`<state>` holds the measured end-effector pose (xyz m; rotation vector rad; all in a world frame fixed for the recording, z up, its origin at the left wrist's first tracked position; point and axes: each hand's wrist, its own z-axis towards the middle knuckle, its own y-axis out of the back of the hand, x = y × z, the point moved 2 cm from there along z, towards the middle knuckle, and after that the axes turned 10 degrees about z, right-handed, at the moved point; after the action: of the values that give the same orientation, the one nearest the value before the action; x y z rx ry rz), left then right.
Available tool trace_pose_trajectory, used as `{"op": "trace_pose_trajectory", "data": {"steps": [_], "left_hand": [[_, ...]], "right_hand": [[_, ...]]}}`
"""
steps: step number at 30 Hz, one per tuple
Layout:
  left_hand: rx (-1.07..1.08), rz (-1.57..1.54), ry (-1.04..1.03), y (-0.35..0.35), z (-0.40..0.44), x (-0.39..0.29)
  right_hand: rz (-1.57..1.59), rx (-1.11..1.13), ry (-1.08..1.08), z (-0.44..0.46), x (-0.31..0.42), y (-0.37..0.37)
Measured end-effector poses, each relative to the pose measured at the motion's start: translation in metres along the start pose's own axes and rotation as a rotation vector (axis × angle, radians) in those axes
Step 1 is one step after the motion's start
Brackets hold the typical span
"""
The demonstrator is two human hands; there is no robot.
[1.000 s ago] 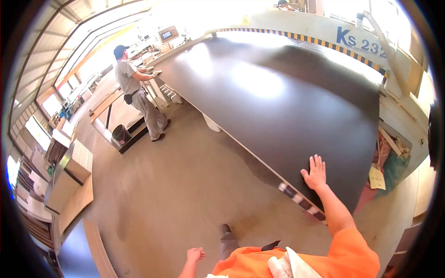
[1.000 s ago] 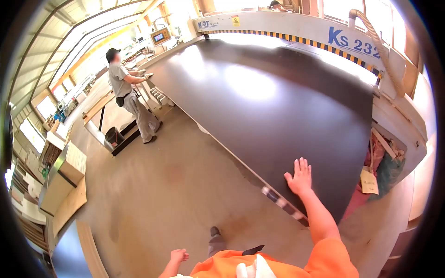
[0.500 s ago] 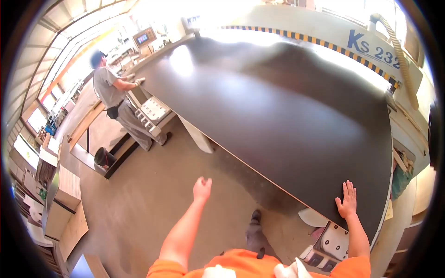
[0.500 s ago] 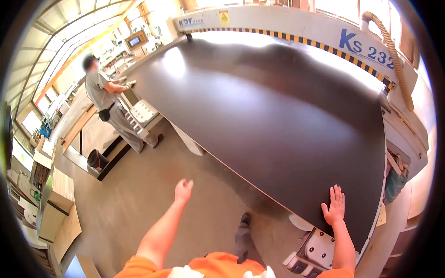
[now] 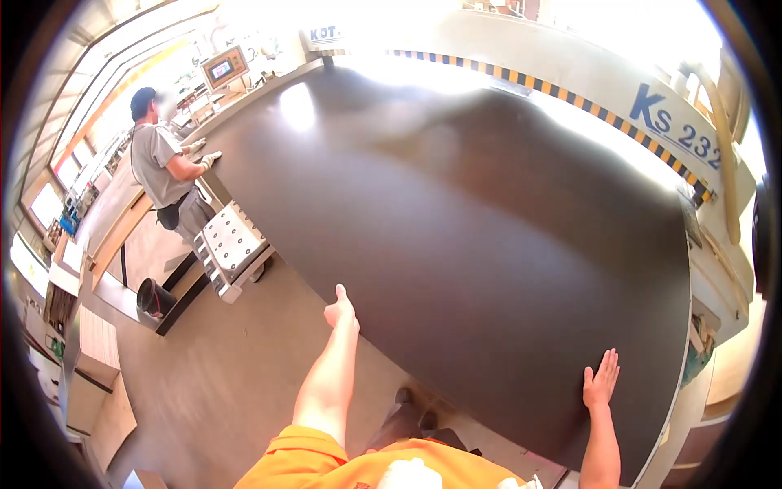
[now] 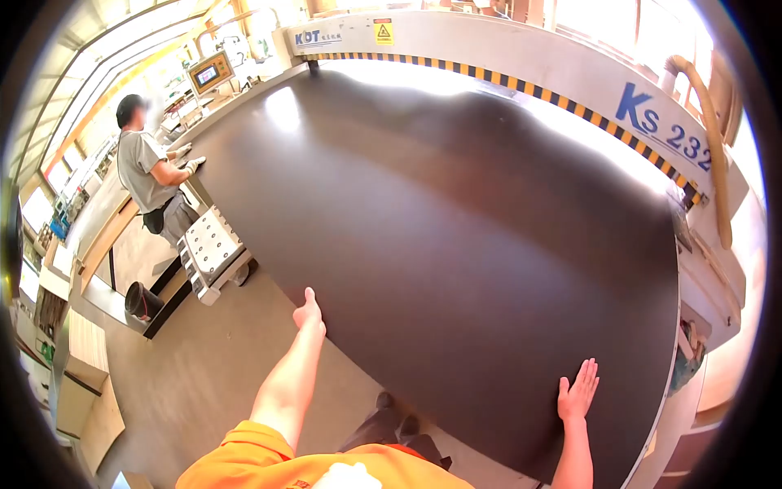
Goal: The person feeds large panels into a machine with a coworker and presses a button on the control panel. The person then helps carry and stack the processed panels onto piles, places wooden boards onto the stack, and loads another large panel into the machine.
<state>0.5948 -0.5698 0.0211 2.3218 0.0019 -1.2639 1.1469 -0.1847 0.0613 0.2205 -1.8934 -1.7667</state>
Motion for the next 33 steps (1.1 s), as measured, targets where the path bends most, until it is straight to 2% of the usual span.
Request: {"op": "trace_pose_trajectory", "data": {"steps": [1,2,6,9,14,23,25,28,33], "left_hand": [[-0.043,0.004,0.010,0.001,-0.001,0.003],[-0.062,0.184,-0.097,0.003,0.008,0.010],[-0.095,0.398,-0.179,0.010,0.000,0.006],[-0.112,0.405,-0.192,0.008,0.007,0.013],[-0.272,0.476,-0.316,0.002,0.015,0.022],[-0.238,0.532,-0.307,-0.023,-0.012,-0.006],[-0.209,0.574,-0.285,-0.028,-0.019,-0.012],[-0.345,0.524,-0.372,-0.039,-0.006,-0.004],[-0.289,0.549,-0.324,-0.042,-0.003,-0.011]], "right_hand": [[-0.019,-0.002,-0.004,0.018,0.010,0.000],[-0.046,0.047,-0.019,0.031,0.019,0.001],[-0.060,0.047,0.055,0.073,0.035,0.002],[-0.047,0.059,0.106,0.097,0.037,0.000],[-0.028,0.102,0.198,0.153,0.040,0.006],[-0.016,0.087,0.264,0.241,0.046,0.001],[-0.013,0.088,0.270,0.249,0.046,0.000],[-0.006,0.065,0.287,0.260,0.045,0.002],[0.006,0.033,0.319,0.261,0.042,-0.003]]}}
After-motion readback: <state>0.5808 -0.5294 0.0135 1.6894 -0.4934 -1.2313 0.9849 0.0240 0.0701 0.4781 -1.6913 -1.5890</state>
